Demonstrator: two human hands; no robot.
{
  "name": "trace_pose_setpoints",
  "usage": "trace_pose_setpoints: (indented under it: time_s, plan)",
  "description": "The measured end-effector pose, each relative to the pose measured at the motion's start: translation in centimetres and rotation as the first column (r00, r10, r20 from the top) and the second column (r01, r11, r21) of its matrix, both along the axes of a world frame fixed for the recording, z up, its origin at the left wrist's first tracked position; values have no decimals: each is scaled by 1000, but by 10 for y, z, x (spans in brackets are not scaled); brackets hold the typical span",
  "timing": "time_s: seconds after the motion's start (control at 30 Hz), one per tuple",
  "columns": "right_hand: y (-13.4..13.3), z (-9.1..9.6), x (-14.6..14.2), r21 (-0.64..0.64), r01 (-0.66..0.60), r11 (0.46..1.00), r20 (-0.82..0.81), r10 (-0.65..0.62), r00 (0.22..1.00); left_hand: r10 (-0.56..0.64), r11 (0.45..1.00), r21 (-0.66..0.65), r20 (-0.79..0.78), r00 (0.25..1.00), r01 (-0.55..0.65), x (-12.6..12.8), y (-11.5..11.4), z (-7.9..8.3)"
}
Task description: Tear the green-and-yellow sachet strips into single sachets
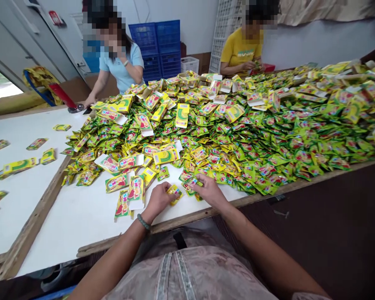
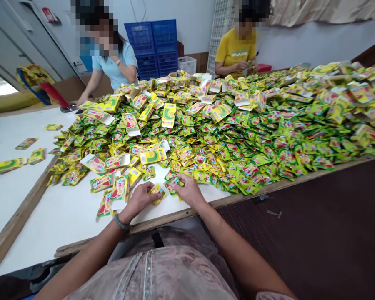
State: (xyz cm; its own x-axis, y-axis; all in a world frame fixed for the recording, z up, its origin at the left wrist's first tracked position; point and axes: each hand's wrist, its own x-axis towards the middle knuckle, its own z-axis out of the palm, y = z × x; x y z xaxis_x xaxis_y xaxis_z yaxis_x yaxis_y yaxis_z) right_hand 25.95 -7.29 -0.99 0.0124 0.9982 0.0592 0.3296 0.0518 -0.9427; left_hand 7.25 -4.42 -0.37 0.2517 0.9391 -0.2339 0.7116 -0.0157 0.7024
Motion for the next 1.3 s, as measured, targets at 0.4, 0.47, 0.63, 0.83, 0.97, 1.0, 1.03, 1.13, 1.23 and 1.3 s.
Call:
trace_pose_setpoints:
  time_s: [0.4,0.47,0.63,0.83,0.97,1.0,1.03,1.13,1.23,1.3]
  plan:
    - [7,-5,-44,-17,-1,1000,-30,1,1000,283,948,-306,686,670,-87,-22,-13,4]
    - [6,-5,-46,-51,-112,992,-100,107,989,200,968,-247,654,730,-44,-32,-11,6]
    - [11,-6,-52,-59,-100,993,-32,98,995,168,961,212,72,983,-180,-72,7,34]
    - [16,-21,-62,-43,-29,999,30,30,999,185,965,252,-466,865,-71,-95,40,45]
    - [16,-21,-53,-19,85,996,29,-84,996,254,961,192,-334,908,-198,-92,38,33]
    - [15,-18,-48,-7,142,990,30,-141,989,263,961,169,-326,908,-218,-92,34,32]
    - [15,-16,-43,5,194,981,31,-194,980,261,964,148,-349,900,-222,-92,29,31]
    - [14,-10,-28,41,279,959,54,-281,958,215,975,166,-541,813,-147,-94,16,36]
    - [13,-10,-23,60,281,958,65,-285,956,102,971,231,-653,751,69,-88,10,44]
    - [12,-12,-25,44,253,967,43,-254,966,-56,929,243,-654,754,279,-80,10,46]
